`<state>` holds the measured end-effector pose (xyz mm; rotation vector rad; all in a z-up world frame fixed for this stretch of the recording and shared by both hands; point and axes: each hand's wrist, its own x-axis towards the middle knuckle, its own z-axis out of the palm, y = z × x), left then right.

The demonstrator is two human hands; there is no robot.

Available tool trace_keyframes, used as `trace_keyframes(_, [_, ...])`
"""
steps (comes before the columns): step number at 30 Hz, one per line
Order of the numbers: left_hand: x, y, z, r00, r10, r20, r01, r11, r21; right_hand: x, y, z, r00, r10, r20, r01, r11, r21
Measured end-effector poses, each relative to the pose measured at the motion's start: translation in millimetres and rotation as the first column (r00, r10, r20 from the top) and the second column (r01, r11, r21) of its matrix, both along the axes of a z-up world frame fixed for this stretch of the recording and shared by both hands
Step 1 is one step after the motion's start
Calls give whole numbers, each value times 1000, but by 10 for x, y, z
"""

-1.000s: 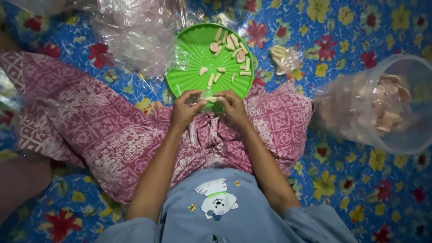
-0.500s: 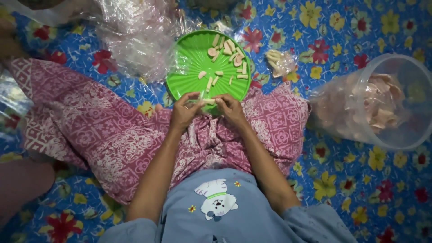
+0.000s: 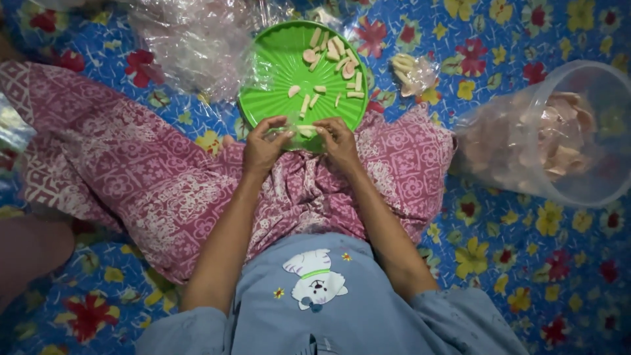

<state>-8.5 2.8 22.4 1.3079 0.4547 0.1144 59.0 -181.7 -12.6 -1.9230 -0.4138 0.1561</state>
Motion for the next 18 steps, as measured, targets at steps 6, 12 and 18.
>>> trace_keyframes(6, [-4, 4, 28, 998, 23, -51, -24, 999, -28, 7, 60, 37, 993, 50, 103, -48, 998, -30])
trace_keyframes(12, [15, -30, 6, 1000, -10, 4, 10, 999, 39, -68, 131, 213, 991, 135, -23, -136, 991, -15])
trace_keyframes(18, [32, -29, -60, 1000, 5, 14, -7, 993, 116, -20, 86, -211, 990, 140, -7, -140, 989, -35])
